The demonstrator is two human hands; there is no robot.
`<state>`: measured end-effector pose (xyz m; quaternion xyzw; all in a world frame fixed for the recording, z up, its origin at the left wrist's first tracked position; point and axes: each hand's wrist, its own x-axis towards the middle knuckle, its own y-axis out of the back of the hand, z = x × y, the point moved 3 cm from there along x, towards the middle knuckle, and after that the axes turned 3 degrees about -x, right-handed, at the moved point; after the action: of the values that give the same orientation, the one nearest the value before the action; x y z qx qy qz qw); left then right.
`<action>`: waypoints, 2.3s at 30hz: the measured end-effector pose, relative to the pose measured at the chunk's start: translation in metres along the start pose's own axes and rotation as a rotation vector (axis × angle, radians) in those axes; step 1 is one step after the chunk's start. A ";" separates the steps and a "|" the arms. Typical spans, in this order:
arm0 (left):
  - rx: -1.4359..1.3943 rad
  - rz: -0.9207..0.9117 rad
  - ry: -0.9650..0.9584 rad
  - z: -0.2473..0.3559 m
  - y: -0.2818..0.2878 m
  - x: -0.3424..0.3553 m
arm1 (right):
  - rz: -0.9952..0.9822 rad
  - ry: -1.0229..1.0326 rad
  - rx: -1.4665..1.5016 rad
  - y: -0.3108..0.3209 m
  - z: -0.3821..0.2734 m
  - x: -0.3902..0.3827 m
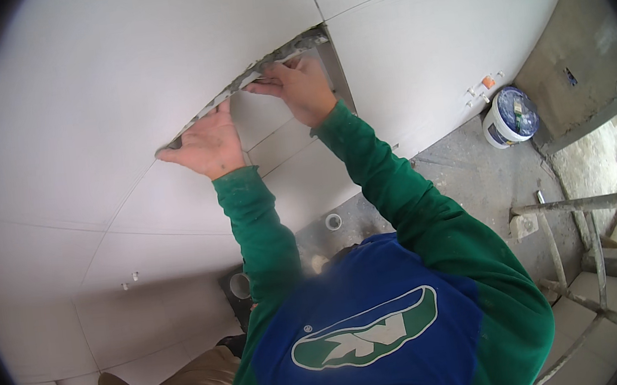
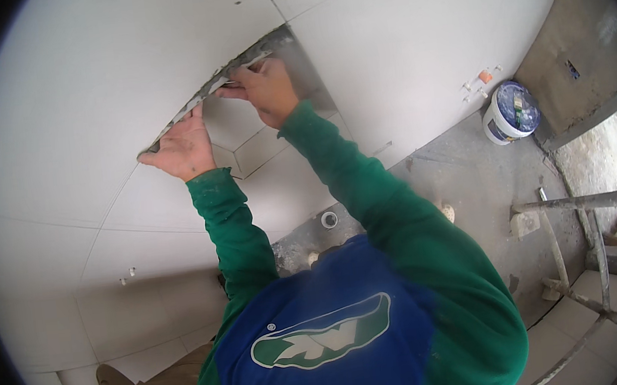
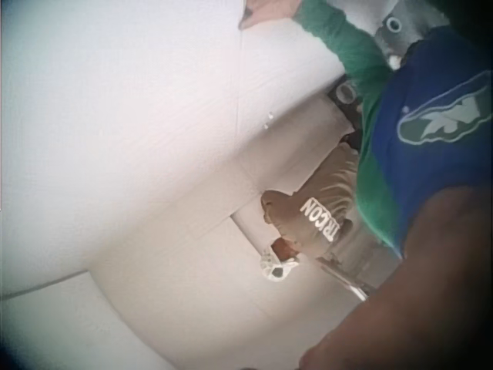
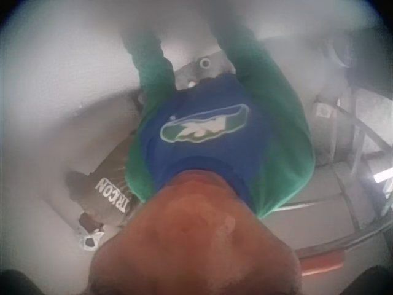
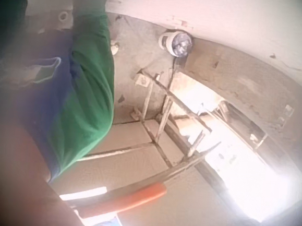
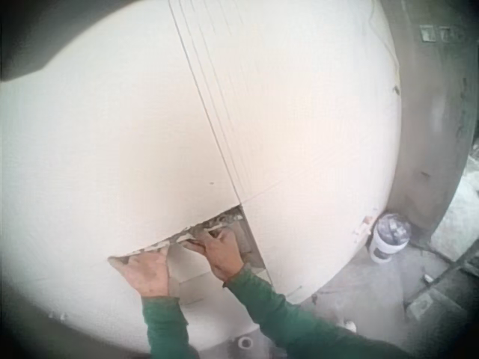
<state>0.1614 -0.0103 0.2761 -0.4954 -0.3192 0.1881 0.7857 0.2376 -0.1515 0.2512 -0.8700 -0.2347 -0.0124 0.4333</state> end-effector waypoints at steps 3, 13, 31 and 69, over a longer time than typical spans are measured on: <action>0.029 -0.036 0.012 -0.005 -0.001 0.001 | 0.031 0.023 -0.005 0.006 0.001 0.000; 0.075 -0.307 0.131 -0.008 0.011 -0.002 | 0.115 0.185 0.076 0.004 0.050 0.013; 0.768 -0.411 -0.234 -0.009 0.057 -0.007 | 0.196 0.632 -0.091 0.008 0.068 0.018; 0.628 -0.341 -0.581 -0.066 0.105 0.028 | -0.096 0.644 0.230 0.055 0.068 0.030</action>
<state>0.2290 0.0092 0.1699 -0.1007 -0.5307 0.2748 0.7955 0.2747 -0.1156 0.1743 -0.7550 -0.1263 -0.2802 0.5792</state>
